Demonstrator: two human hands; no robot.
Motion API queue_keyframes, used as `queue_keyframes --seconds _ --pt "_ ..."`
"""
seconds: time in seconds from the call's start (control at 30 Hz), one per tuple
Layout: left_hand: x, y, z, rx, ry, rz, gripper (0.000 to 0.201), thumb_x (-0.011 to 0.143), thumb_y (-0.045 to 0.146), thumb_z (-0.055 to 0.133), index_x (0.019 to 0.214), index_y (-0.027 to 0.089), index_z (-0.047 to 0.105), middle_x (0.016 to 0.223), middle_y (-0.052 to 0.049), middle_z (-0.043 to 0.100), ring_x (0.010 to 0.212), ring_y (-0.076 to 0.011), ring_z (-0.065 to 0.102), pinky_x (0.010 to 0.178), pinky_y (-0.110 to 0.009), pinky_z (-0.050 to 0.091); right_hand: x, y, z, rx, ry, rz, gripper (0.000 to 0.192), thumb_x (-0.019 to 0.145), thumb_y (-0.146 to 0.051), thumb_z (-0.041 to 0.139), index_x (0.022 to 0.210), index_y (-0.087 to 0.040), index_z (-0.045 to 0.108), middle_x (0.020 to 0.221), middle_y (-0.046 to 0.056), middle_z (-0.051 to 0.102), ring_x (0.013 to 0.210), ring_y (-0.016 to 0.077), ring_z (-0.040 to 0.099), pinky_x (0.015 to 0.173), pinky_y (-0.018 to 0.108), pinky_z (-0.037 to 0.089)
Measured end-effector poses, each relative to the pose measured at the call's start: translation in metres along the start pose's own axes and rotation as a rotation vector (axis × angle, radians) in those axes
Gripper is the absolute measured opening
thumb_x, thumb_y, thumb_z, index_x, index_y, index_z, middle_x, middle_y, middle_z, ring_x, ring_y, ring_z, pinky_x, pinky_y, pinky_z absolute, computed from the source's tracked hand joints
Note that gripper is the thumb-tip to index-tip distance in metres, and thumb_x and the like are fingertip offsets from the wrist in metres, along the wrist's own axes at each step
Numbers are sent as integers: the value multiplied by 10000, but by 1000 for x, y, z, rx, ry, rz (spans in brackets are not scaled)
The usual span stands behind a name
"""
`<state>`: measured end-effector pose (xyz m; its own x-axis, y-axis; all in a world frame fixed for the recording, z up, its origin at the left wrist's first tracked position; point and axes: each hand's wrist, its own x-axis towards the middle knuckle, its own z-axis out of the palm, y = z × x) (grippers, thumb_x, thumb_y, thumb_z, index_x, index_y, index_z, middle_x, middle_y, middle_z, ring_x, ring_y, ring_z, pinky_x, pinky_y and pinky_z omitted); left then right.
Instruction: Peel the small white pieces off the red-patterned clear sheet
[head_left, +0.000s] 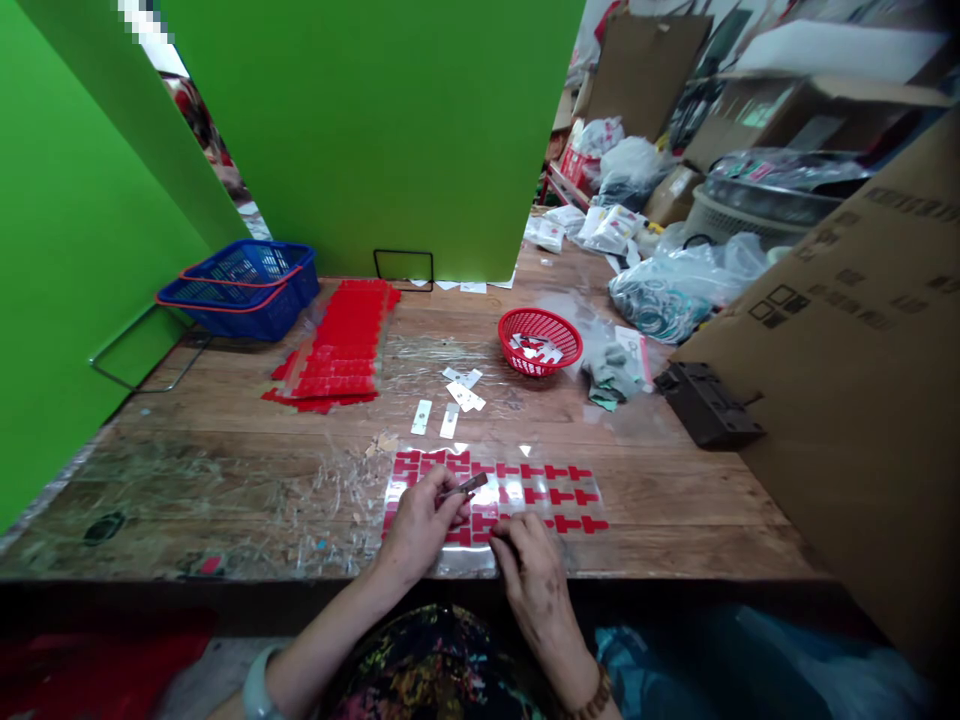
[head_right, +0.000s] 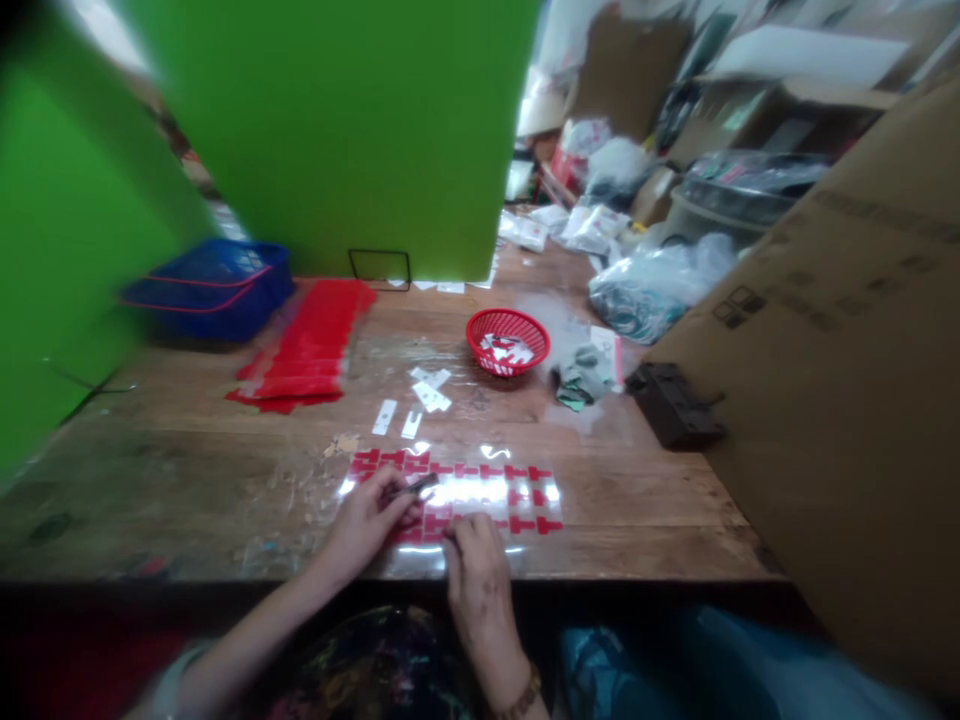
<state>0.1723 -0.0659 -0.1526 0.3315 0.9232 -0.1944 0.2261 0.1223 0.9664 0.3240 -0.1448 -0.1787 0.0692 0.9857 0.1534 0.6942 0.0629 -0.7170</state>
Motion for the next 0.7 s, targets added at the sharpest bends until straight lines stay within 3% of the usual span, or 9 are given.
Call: queue_keyframes --seconds 0.17,0.4,0.6,0.7 --pt "2 -4 14 -231 -25 -176 214 735 345 594 802 178 477 608 15 626 544 -157 639 551 -281 508 6 -3 -4 -19 -16 1 117 839 -117 451 811 -189 539 804 43 501 741 184 483 657 297 395" --pt "3 -7 15 -266 -17 -222 243 691 359 638 757 166 506 628 -5 654 591 -184 674 542 -268 515 6 -3 -5 -4 -17 -18 127 831 -104 442 752 -194 484 774 32 484 721 180 468 645 301 400" --pt "5 -15 15 -371 -8 -270 257 687 328 653 808 155 506 718 -44 680 681 -206 685 626 -323 537 -6 4 6 5 81 -57 221 869 -141 437 1062 -205 523 973 89 497 884 221 481 766 361 416" --pt "5 -17 15 -377 -8 -274 261 687 307 657 841 149 518 723 -43 680 689 -205 684 646 -331 540 -10 4 7 -11 86 -49 199 877 -152 435 1025 -208 555 997 92 494 906 225 481 777 358 414"
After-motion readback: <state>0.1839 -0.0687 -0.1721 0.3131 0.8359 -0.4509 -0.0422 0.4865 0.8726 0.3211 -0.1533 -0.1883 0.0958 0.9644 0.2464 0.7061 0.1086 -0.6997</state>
